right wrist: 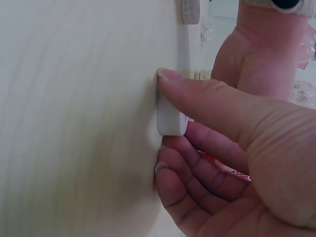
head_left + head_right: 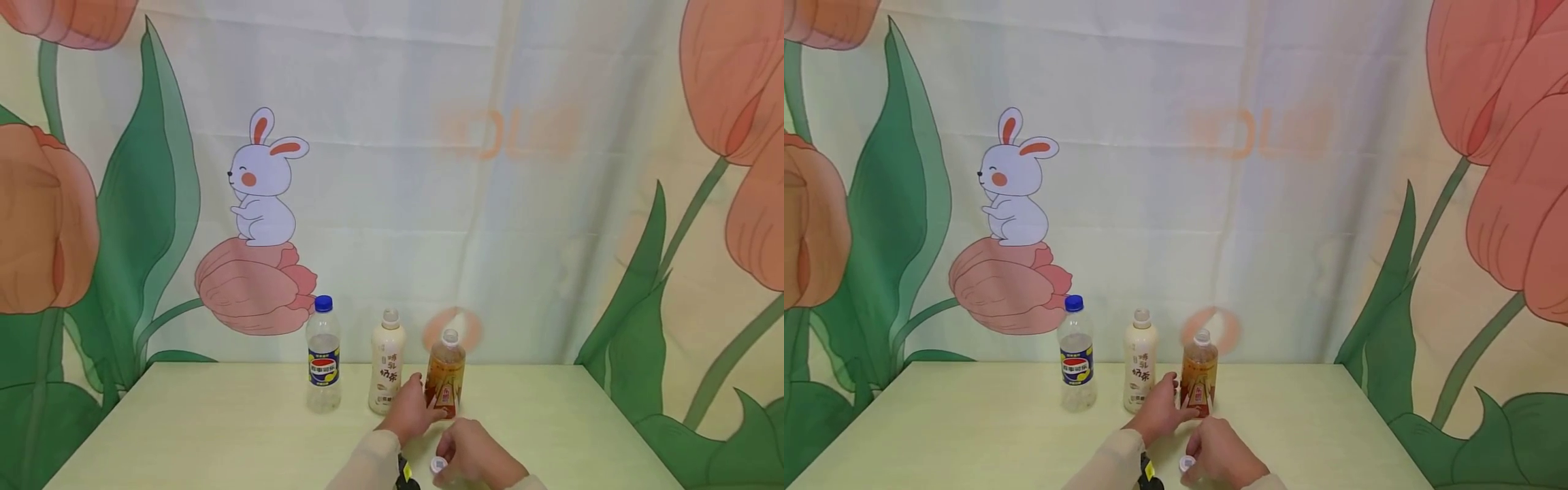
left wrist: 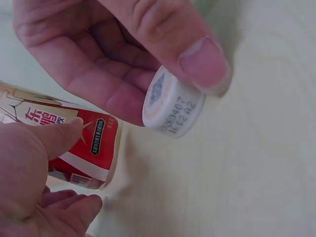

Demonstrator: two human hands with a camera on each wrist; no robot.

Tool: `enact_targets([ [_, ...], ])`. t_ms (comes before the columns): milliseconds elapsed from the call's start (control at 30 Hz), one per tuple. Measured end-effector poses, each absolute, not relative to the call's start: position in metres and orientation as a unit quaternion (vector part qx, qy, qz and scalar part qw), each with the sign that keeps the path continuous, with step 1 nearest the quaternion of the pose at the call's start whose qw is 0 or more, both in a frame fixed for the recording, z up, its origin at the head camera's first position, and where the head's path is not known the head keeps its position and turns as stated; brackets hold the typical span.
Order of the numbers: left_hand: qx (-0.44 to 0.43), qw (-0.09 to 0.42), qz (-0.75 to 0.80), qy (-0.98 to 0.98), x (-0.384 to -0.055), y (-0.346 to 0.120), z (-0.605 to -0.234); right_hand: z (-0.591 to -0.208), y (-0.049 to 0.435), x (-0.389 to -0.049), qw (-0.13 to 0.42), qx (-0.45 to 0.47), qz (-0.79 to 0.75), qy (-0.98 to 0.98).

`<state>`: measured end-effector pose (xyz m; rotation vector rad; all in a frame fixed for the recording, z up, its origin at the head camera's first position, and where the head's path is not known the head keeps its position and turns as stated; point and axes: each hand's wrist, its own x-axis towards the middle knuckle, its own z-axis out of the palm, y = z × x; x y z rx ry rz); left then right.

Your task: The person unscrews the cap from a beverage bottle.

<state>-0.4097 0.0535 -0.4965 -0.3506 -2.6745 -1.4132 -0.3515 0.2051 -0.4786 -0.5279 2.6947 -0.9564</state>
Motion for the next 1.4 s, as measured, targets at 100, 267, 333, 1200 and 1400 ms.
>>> enact_targets([
  [100, -0.113, 0.031, -0.464, -0.878, -0.403, 0.049, -0.493, -0.481, 0.208, -0.351, 0.116, -0.185, -0.340, 0.915],
  [267, -0.118, -0.003, -0.481, -0.869, -0.390, 0.037, -0.485, -0.482, 0.213, -0.350, 0.116, -0.183, -0.355, 0.909],
  [333, -0.126, -0.014, -0.492, -0.861, -0.384, 0.031, -0.482, -0.483, 0.214, -0.349, 0.114, -0.185, -0.358, 0.908],
  [1200, -0.080, 0.226, -0.526, -0.816, -0.342, -0.079, -0.464, -0.462, 0.208, -0.341, 0.025, -0.175, -0.487, 0.856],
  [1400, -0.039, 0.315, -0.508, -0.801, -0.345, -0.093, -0.460, -0.450, 0.178, -0.343, -0.011, -0.165, -0.574, 0.802],
])
